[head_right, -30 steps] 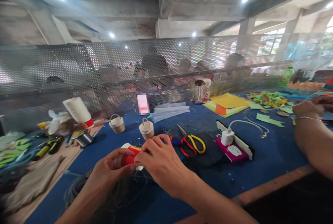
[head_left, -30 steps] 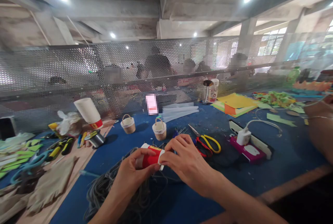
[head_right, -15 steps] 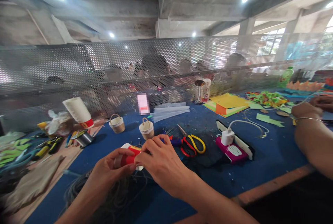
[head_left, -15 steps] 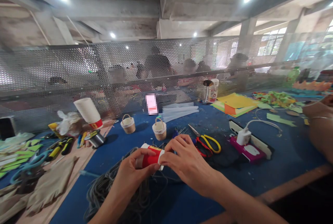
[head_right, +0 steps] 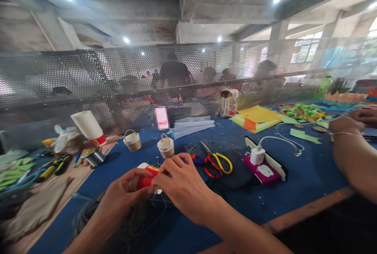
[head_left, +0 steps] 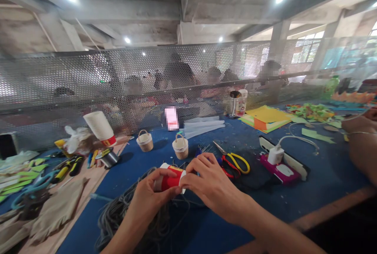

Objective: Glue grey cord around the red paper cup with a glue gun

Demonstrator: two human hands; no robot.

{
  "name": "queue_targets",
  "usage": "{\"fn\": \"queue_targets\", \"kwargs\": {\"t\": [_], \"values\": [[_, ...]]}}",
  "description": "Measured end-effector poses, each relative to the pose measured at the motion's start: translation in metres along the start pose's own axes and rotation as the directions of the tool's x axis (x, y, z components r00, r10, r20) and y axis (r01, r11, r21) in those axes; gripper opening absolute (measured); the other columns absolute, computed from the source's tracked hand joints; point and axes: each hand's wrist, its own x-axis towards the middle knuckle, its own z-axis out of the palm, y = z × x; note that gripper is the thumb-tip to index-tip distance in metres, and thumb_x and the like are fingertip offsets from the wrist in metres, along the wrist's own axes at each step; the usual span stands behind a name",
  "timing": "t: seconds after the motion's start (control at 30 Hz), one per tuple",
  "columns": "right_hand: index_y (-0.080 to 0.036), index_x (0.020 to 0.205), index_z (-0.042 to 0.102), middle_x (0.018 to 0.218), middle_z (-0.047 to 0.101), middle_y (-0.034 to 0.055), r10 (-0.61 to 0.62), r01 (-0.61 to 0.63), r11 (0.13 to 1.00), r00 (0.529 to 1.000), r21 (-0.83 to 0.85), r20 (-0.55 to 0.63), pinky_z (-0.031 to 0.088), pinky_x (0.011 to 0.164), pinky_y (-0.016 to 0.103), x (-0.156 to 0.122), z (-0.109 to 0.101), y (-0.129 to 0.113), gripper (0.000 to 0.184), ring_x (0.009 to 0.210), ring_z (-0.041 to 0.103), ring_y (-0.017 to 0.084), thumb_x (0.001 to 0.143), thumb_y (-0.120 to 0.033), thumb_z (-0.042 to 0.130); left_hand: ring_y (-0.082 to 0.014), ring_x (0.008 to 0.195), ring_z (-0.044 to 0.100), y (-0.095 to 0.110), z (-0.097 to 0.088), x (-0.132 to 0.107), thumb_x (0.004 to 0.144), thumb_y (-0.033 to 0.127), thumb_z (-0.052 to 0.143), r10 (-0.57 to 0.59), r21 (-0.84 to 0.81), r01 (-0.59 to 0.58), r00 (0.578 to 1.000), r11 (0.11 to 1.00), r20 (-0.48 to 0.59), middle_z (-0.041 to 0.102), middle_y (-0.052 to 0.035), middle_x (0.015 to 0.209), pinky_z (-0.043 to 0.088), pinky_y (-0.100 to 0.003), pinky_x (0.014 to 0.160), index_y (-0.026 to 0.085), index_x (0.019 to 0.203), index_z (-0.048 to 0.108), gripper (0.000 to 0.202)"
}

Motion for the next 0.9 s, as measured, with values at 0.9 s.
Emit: {"fn": "queue_targets", "kwargs": {"t": [0.9], "values": [[-0.023, 0.102, 0.064, 0.103, 0.061, 0.0024, 0.001, -0.001, 1.000, 1.000, -0.013, 0.025, 0.032, 0.096, 0.040, 0.0002, 0.0030, 0.0016, 0.017, 0.099, 0.050, 0.020, 0.104, -0.021, 0.047, -0.0175, 0.079, 0.067, -0.0036, -0.0001, 0.0016, 0.066, 0.027, 0.087, 0.015, 0.020, -0.016, 1.000, 1.000, 0.006, 0.077, -0.0030, 0.090, 0.051, -0.027, 0.071, 0.019, 0.092, 0.067, 0.034]]}}
